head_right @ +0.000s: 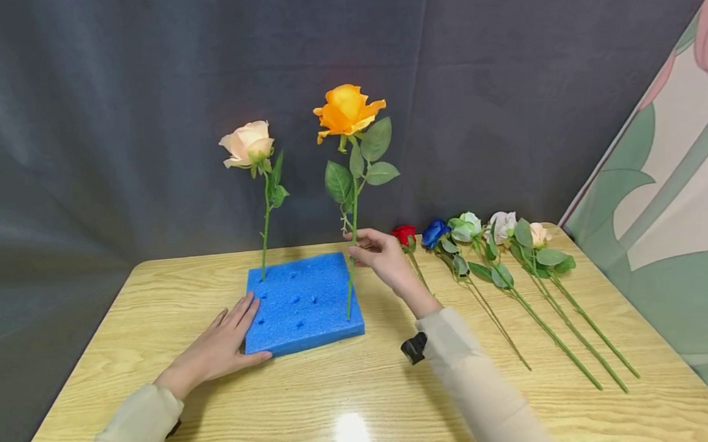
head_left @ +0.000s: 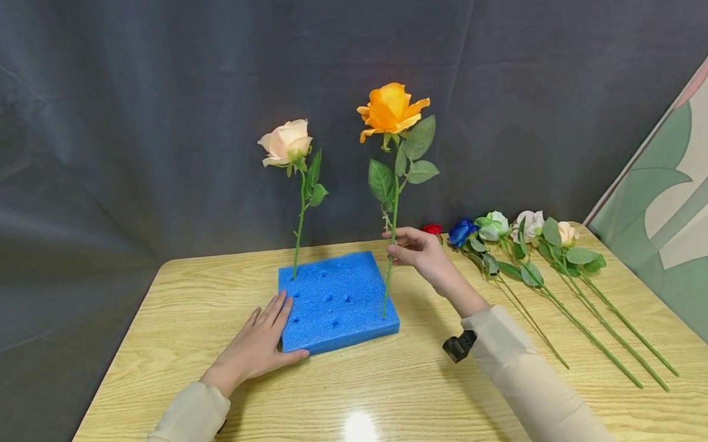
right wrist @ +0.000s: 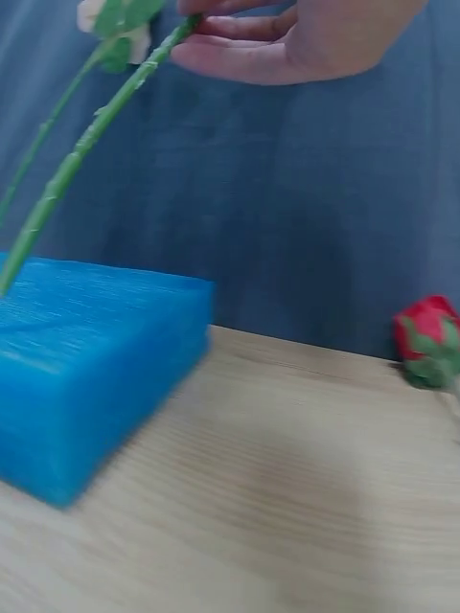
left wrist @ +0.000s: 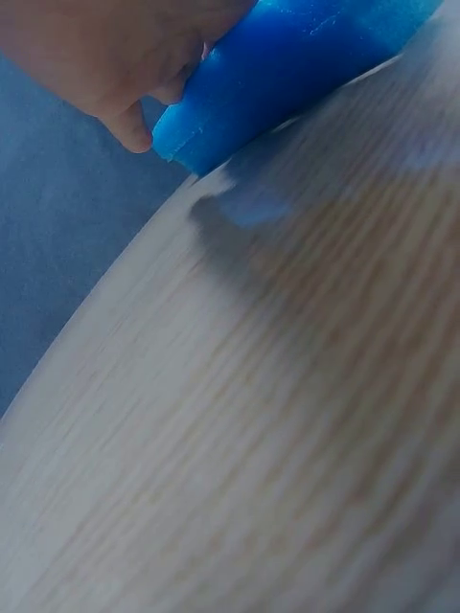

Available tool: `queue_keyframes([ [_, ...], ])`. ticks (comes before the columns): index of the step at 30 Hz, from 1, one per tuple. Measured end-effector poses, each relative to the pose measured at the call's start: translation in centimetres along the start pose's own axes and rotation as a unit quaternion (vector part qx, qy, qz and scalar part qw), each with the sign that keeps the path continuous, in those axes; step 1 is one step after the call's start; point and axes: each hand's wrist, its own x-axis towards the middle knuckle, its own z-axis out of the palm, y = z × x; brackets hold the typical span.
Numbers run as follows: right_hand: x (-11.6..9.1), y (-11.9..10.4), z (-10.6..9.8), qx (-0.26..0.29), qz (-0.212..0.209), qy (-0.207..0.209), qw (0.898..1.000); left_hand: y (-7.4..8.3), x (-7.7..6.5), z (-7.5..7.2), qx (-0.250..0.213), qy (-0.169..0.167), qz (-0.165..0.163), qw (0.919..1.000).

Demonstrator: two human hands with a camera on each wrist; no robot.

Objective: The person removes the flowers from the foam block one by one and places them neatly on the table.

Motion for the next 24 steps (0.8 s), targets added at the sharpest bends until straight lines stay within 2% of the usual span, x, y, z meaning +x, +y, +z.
queue_keyframes([
  [9, -2.4, 0.9, -3.8, -0.061, 0.032, -0.018, 0.997, 0.1, 0.1, -0.1, 0.0, 0.002, 0.001, 1.0],
  [24, -5.7, 2.4, -6.8, -0.115, 0.074, -0.065, 0.988, 0.0, 0.0, 0.0, -0.014, 0.001, -0.004, 0.9999],
])
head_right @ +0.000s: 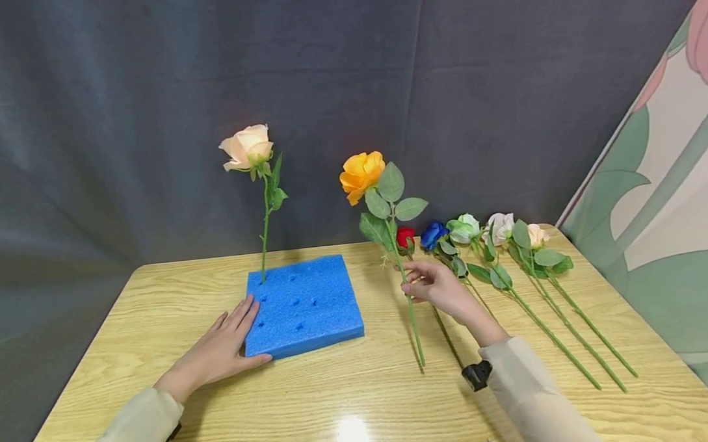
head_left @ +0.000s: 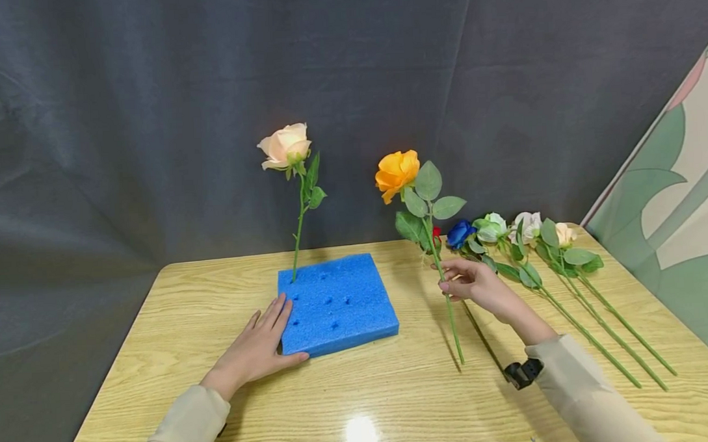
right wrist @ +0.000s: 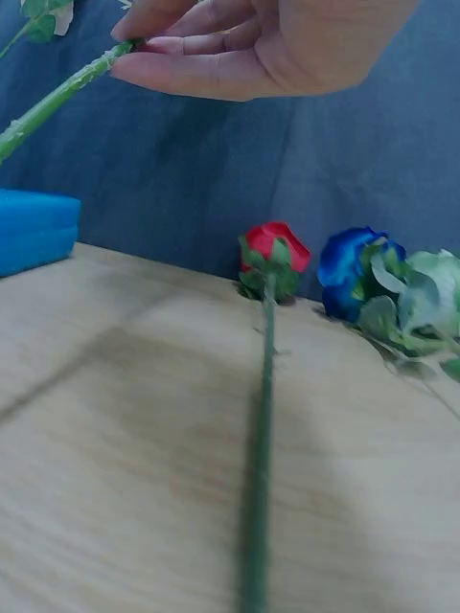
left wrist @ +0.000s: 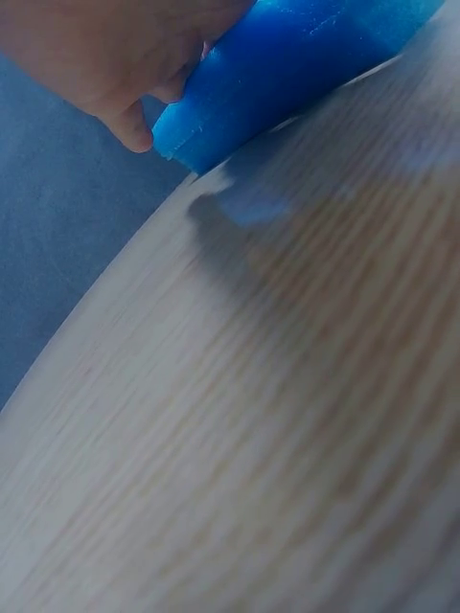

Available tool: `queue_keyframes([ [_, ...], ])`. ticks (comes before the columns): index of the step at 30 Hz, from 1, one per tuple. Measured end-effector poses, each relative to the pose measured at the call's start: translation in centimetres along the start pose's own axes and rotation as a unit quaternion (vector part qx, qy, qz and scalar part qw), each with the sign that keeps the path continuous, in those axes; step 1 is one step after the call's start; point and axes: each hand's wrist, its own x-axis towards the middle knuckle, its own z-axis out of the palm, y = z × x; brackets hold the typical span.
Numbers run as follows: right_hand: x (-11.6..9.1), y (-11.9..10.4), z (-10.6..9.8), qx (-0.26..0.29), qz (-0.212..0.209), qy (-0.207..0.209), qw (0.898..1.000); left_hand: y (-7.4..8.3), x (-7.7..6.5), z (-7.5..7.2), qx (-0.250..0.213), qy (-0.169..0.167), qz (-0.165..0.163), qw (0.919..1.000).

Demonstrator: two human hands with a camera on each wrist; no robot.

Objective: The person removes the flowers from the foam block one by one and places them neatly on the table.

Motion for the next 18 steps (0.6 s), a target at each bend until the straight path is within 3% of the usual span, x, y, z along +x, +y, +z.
queue_keyframes([
  [18, -1.1, 3.0, -0.6, 0.001, 0.054, -0.042, 0.998, -0.1, 0.0, 0.1, 0.001, -0.003, -0.001, 1.0],
])
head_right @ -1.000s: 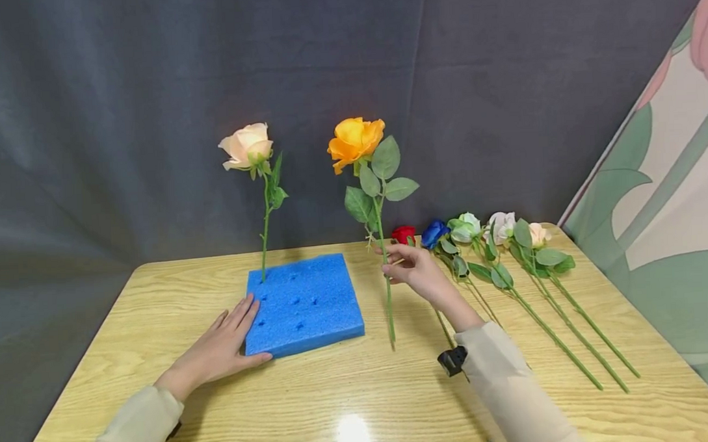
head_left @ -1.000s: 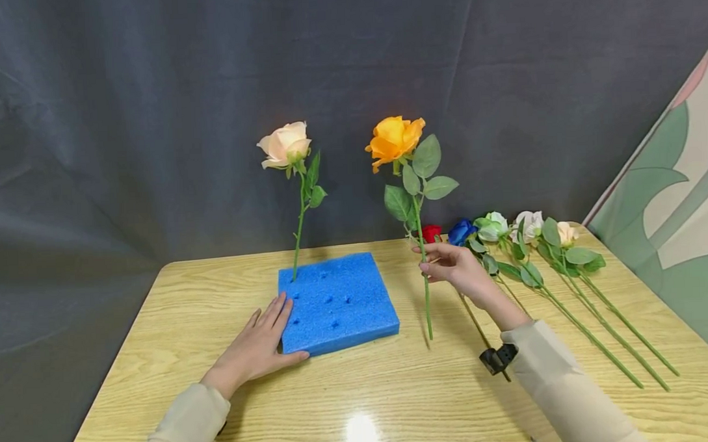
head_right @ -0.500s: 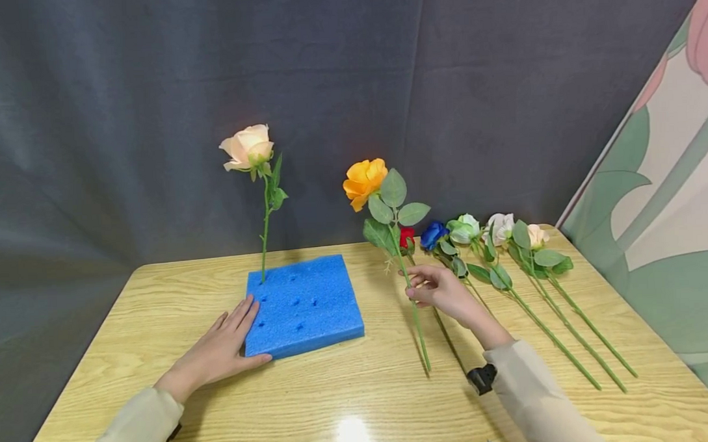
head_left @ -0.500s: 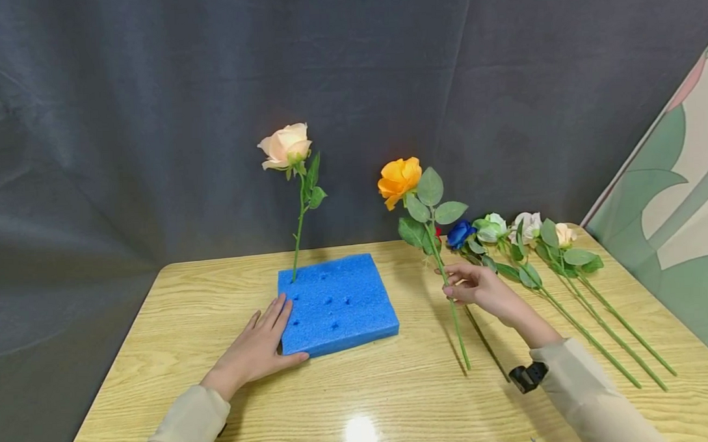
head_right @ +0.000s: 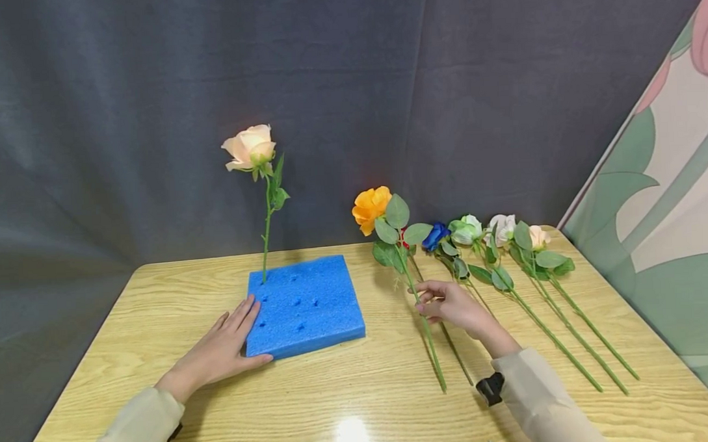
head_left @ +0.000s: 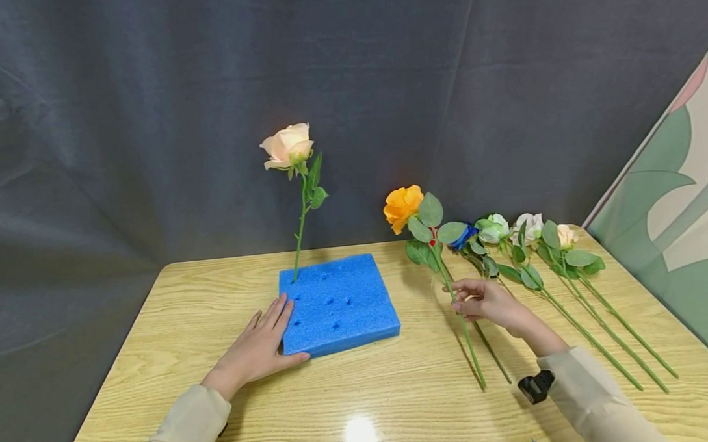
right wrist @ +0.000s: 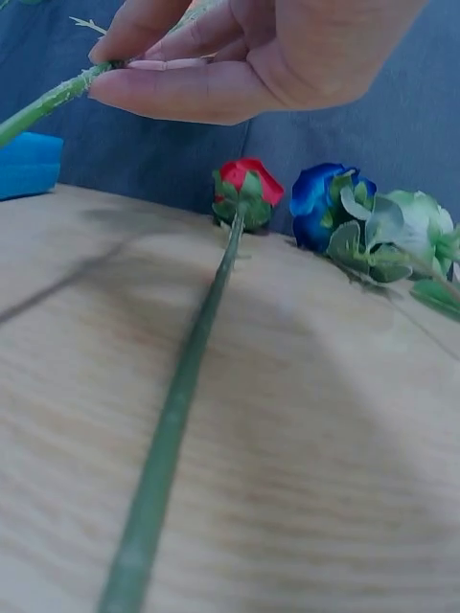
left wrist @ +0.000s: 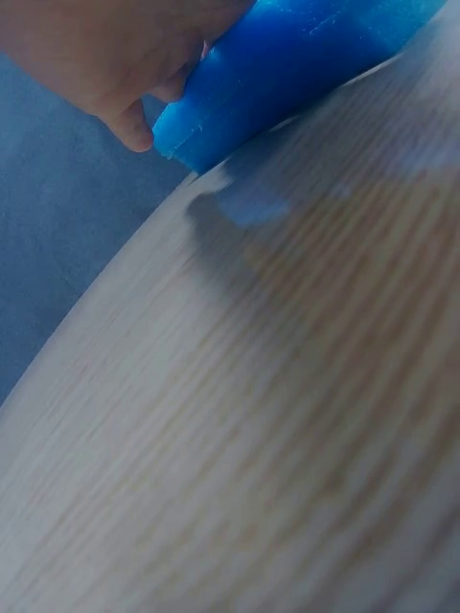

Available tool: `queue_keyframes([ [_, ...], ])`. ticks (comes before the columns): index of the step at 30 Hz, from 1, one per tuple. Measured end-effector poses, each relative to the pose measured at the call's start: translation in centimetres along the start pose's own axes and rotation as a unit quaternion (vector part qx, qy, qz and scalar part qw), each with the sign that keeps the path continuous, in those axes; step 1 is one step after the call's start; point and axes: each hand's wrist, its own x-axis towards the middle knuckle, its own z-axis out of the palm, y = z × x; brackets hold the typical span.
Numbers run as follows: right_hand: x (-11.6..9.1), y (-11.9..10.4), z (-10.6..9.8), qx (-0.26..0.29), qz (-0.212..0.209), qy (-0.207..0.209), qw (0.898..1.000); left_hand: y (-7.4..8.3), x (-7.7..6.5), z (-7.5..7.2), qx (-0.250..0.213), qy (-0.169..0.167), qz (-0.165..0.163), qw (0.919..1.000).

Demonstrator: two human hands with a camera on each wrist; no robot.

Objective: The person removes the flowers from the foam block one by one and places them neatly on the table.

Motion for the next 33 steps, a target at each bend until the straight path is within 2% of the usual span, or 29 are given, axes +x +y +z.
queue_keyframes([
  [10, 0.3, 1.6, 0.2, 0.007, 0.026, -0.003, 1.0, 0.1, 0.1, -0.1, 0.001, 0.005, 0.004, 1.0],
  [22, 0.6, 2.0, 0.8, 0.006, 0.066, -0.019, 0.998, 0.2, 0.0, -0.1, 0.015, 0.011, 0.005, 0.9998],
  [33, 0.7, 2.6, 0.9, 0.006, 0.073, -0.035, 0.997, 0.2, -0.1, -0.2, 0.028, 0.011, 0.009, 0.9995],
])
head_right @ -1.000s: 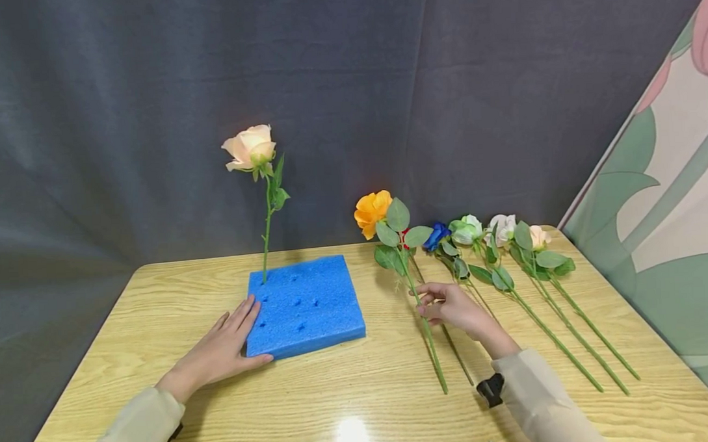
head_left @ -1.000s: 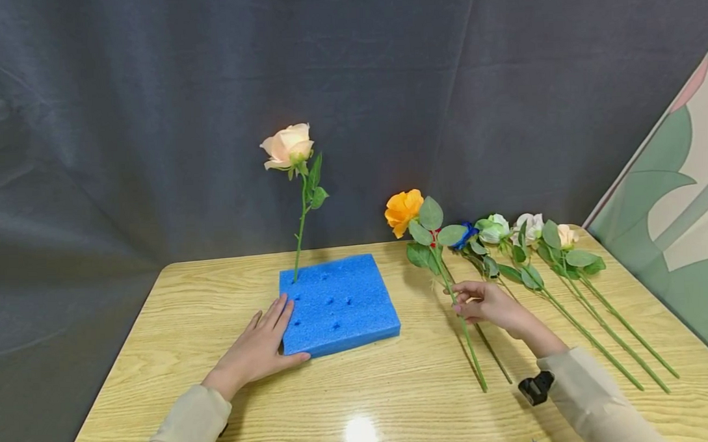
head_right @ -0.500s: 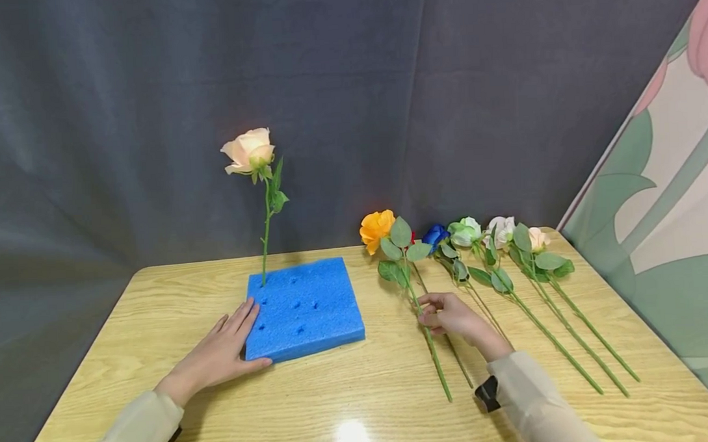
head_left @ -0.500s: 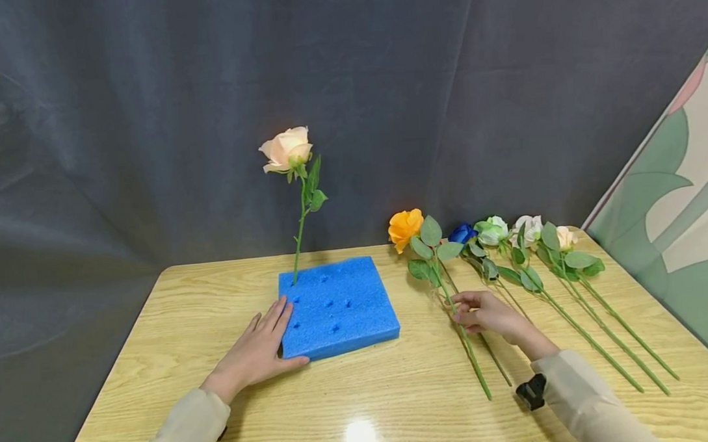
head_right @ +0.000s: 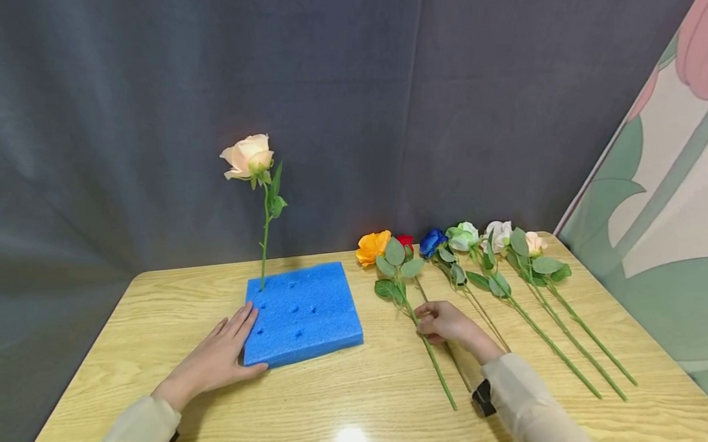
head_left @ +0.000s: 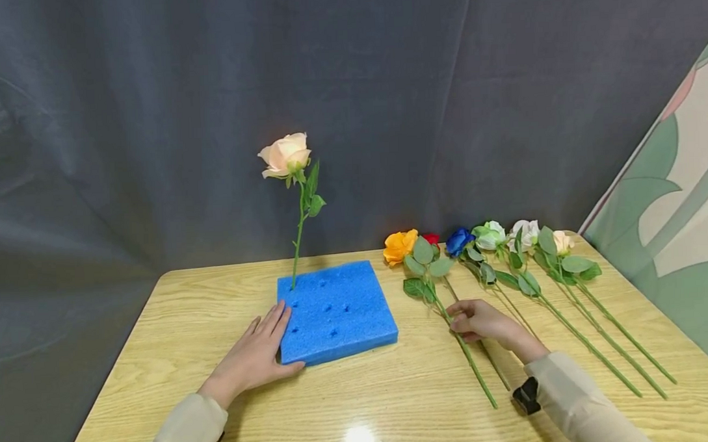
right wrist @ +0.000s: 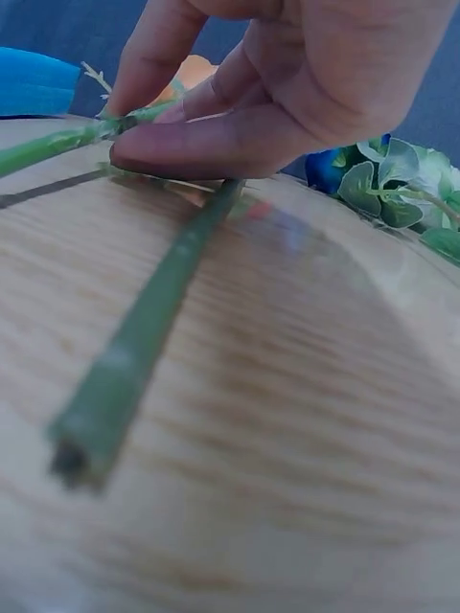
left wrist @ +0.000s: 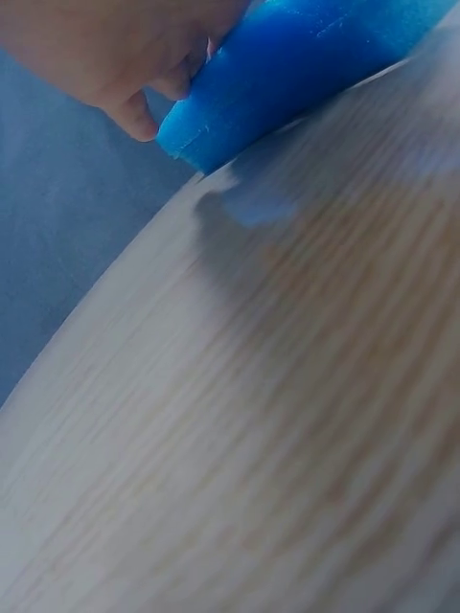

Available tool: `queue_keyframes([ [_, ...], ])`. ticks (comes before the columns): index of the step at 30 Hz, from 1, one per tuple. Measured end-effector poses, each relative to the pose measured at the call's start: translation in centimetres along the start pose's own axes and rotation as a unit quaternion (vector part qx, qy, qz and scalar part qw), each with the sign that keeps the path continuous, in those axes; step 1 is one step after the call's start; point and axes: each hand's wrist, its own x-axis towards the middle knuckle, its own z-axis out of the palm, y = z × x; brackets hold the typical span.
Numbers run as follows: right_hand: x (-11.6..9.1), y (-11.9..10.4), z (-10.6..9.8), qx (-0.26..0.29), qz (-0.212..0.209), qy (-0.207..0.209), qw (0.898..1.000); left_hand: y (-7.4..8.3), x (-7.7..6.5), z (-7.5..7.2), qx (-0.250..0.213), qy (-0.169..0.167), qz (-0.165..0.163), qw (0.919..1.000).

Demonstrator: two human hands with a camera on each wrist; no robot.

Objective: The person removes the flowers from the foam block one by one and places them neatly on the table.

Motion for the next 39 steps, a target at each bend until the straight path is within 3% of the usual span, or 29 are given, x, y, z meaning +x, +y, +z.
queue_keyframes([
  [4, 0.1, 0.0, -0.1, 0.004, -0.014, -0.001, 1.0, -0.3, -0.2, 0.1, 0.006, 0.004, 0.008, 0.9999],
  [8, 0.3, -0.6, -0.4, -0.015, -0.028, 0.03, 0.999, -0.9, -0.5, 0.0, 0.011, 0.01, 0.02, 0.9997],
  [12, 0.7, -1.9, -0.6, -0.045, -0.041, 0.064, 0.996, -1.4, -0.9, -0.1, 0.007, 0.006, 0.029, 0.9995],
  [18, 1.7, -4.6, -0.3, -0.053, -0.061, 0.062, 0.995, -2.3, -1.5, -0.5, -0.002, 0.002, 0.029, 0.9996],
  [24, 2.9, -6.9, 0.6, -0.041, -0.083, 0.052, 0.994, -3.2, -1.7, -0.8, 0.005, -0.006, 0.021, 0.9998],
  [29, 4.1, -8.6, 1.3, -0.035, -0.078, 0.054, 0.995, -3.7, -1.7, -0.9, 0.011, -0.001, 0.024, 0.9997],
  [39, 7.2, -12.7, 4.2, 0.06, -0.096, 0.068, 0.991, -3.3, -1.9, -0.9, -0.009, 0.006, 0.014, 0.9998],
])
